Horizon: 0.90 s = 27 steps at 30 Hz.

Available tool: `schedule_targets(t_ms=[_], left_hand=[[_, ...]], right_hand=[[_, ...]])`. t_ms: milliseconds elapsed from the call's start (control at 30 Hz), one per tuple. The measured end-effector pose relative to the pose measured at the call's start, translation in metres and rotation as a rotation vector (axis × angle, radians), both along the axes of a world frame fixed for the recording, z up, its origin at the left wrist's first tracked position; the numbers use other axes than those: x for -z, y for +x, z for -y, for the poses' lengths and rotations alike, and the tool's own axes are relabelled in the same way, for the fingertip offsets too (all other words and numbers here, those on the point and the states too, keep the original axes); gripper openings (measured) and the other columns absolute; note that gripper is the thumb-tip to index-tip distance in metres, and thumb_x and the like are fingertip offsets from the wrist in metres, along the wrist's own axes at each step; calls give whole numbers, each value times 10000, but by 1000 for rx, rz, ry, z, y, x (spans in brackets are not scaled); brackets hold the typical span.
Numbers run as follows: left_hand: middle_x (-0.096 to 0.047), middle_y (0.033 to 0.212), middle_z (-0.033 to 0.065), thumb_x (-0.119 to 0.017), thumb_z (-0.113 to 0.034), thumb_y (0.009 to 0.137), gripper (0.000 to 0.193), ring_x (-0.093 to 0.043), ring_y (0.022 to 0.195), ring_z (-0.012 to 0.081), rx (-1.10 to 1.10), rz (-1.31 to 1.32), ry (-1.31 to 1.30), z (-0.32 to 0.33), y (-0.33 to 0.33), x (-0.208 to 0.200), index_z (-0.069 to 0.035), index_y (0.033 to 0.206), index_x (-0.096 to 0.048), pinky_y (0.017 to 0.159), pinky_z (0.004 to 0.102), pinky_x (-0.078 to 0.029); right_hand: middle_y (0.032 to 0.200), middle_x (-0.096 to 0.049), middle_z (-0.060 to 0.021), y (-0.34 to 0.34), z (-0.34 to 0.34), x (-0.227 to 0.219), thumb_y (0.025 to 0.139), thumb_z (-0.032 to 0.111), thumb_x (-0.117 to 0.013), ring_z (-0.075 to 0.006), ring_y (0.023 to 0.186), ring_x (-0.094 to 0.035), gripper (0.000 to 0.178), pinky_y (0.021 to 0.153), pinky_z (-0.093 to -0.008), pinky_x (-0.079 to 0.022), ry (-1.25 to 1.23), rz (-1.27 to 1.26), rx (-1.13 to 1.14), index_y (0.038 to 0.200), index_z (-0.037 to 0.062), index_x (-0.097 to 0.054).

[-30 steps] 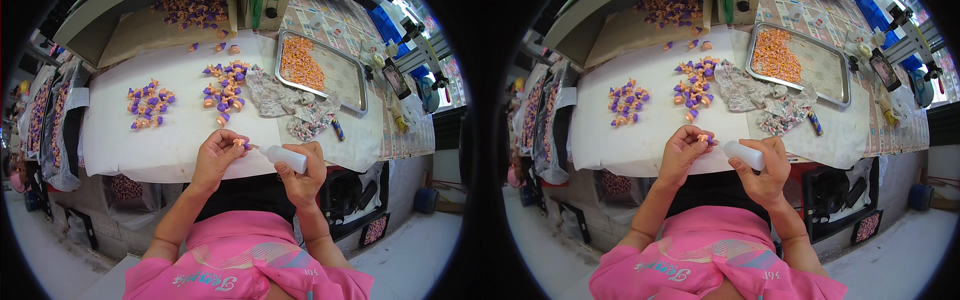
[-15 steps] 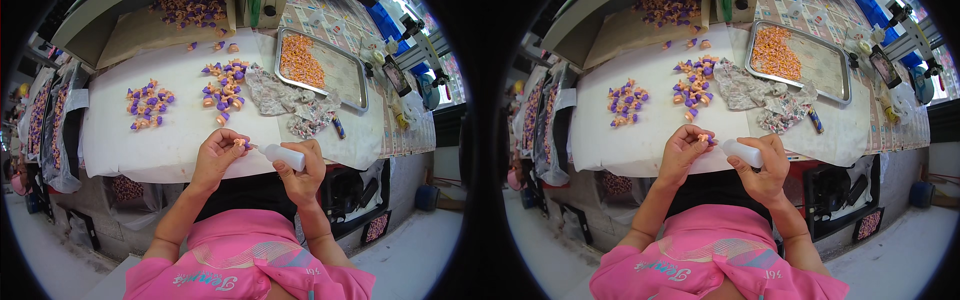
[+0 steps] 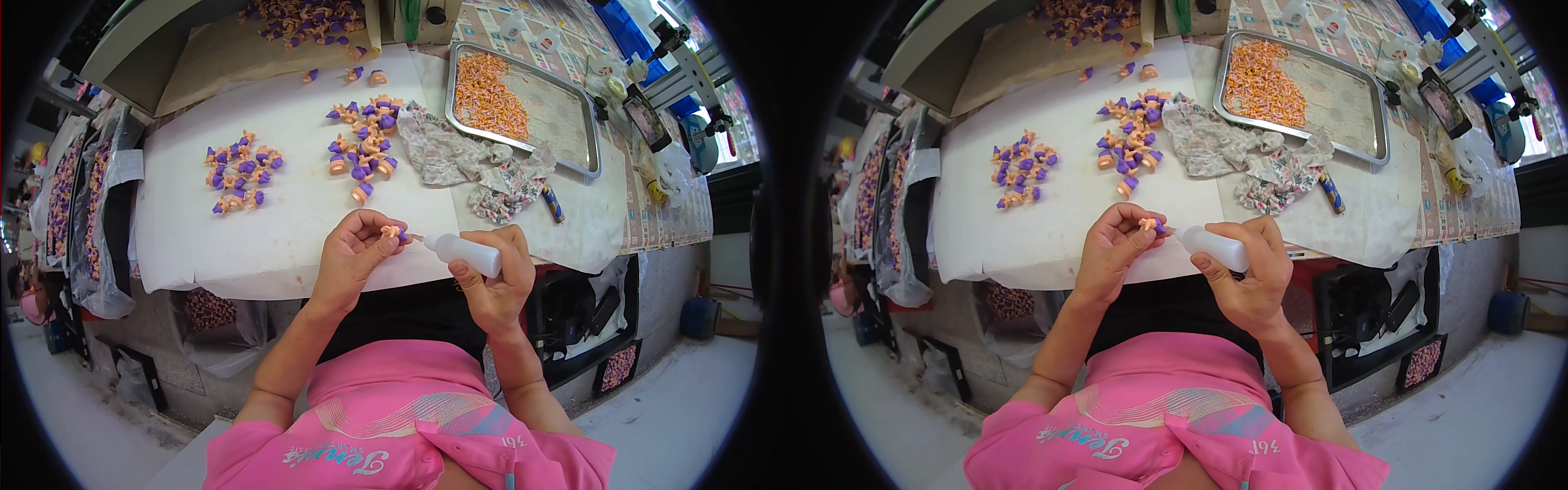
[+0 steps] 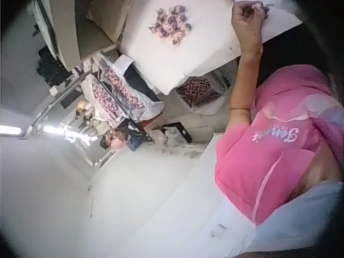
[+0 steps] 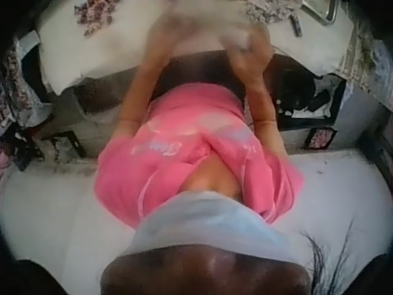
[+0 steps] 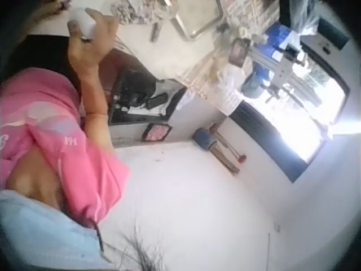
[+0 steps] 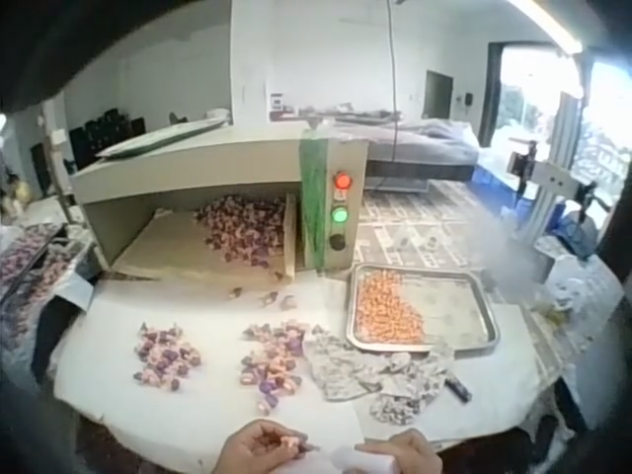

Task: Applying glue and attaching small orange pieces to flower-shaped toy components at a factory workstation.

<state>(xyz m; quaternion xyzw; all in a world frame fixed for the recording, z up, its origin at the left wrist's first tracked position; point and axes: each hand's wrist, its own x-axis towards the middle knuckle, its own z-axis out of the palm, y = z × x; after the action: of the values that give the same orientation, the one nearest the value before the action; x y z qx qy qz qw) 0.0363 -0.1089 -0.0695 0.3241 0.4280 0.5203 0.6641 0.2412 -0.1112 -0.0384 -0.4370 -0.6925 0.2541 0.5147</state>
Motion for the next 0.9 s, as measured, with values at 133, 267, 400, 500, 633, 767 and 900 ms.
schedule_targets(t_ms=[133,267,400,500,633,767,900], left_hand=[[-634,1081,122,-660,-110,914,218,-648,990,200,14,-20,11,-1,0,0,4,1067,-555,880,291,-532],[-633,1081,121,-662,-114,913,220,-649,991,199,10,-7,7,-2,2,0,2,1066,-555,879,291,-532],[-630,1092,121,-661,-102,911,210,-651,993,200,4,-1,-3,-5,9,-4,-5,1062,-551,880,295,-533],[-629,1098,122,-657,-83,910,199,-653,995,201,8,6,4,-9,16,-7,-11,1061,-548,877,296,-536],[-628,1099,126,-639,-43,910,182,-656,995,205,2,3,-5,-11,22,-9,-12,1063,-545,871,292,-543],[-627,1098,130,-625,-20,910,175,-657,994,207,7,18,-9,-13,29,-14,-7,1064,-542,871,289,-546],[-632,1079,131,-628,-27,913,164,-658,980,203,-1,27,-24,-19,41,-21,-2,1050,-543,867,293,-547]], right_hand=[[880,-562,-70,0,-1,2,813,222,-786,-141,728,-523,328,618,-245,-415,-20,-6,-3,1012,-2,-654],[885,-565,-75,4,-3,4,816,209,-783,-146,720,-525,318,622,-243,-418,6,-2,7,1009,-10,-655],[831,-576,-81,11,-11,3,763,140,-812,-179,682,-531,295,582,-287,-429,38,-37,90,973,4,-656],[894,-551,-71,18,-22,14,827,96,-742,-135,744,-538,253,658,-254,-442,5,-48,120,987,-23,-586],[897,-554,-74,16,-43,27,808,52,-740,-151,780,-575,308,698,-289,-476,-211,-176,209,1013,-2,-517],[844,-560,-90,19,-62,26,803,44,-722,-187,753,-576,263,691,-306,-475,-67,84,308,986,10,-537],[827,-558,-123,27,-77,20,763,55,-728,-274,752,-549,237,672,-375,-449,51,242,350,922,14,-557]])
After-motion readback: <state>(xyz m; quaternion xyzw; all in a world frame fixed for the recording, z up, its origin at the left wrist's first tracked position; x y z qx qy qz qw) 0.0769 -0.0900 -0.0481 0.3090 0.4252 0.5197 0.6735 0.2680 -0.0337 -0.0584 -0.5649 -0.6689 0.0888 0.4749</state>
